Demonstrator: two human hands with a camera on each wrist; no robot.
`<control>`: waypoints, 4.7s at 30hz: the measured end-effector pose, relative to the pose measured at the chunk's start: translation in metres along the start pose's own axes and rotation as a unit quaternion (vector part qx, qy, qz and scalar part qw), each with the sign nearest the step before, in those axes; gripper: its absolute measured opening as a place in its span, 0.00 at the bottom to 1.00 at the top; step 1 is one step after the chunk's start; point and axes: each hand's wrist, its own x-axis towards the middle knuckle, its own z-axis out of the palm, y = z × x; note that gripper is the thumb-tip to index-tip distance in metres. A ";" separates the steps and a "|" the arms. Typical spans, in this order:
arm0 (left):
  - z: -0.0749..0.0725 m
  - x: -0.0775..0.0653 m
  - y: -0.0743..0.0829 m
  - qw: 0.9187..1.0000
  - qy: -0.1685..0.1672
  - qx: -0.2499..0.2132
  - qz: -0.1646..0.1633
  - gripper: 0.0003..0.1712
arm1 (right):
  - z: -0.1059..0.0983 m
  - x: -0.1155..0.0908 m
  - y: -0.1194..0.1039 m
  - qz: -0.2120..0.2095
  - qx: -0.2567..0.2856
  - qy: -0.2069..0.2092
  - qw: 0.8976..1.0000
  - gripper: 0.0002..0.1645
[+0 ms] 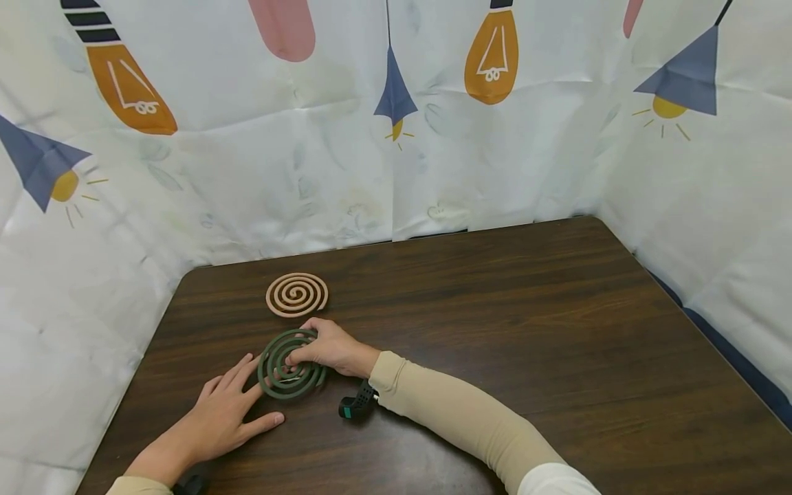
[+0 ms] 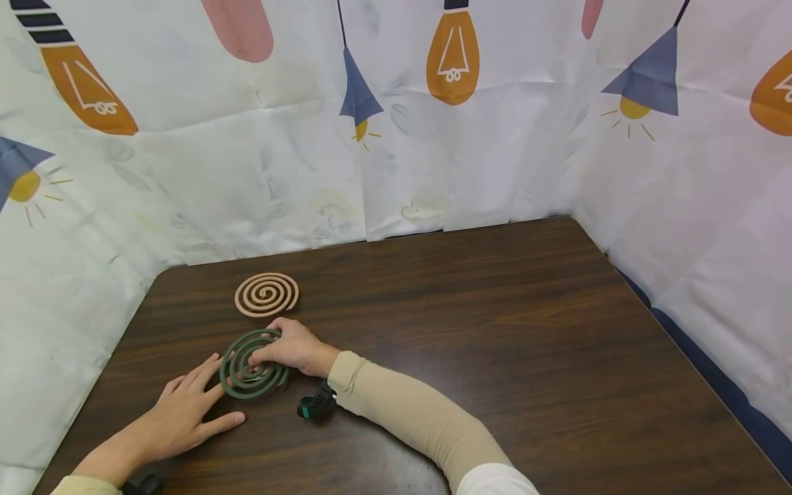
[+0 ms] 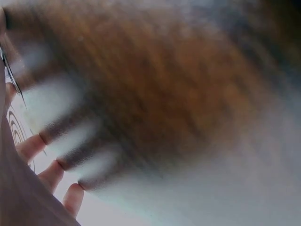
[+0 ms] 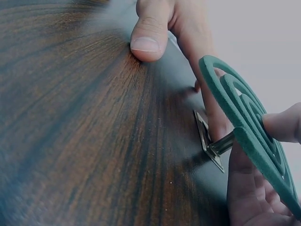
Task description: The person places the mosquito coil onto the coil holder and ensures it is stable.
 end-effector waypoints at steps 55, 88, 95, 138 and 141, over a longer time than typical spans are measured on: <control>0.002 -0.001 -0.001 0.999 -0.025 -0.025 -0.010 0.42 | -0.003 0.005 -0.017 0.003 -0.075 -0.023 0.997 0.20; 0.000 -0.001 0.001 1.000 -0.023 -0.017 -0.008 0.42 | -0.010 0.018 -0.022 0.019 -0.095 -0.103 0.990 0.20; 0.000 -0.001 0.001 0.999 -0.026 -0.019 -0.011 0.42 | -0.011 0.018 -0.020 0.017 -0.092 -0.102 0.990 0.19; 0.002 -0.002 0.001 0.999 -0.028 -0.031 -0.014 0.42 | -0.008 0.016 -0.023 0.022 -0.100 -0.098 0.990 0.18; 0.001 -0.002 0.001 0.999 -0.028 -0.030 -0.013 0.42 | -0.008 0.016 -0.023 0.021 -0.098 -0.097 0.990 0.18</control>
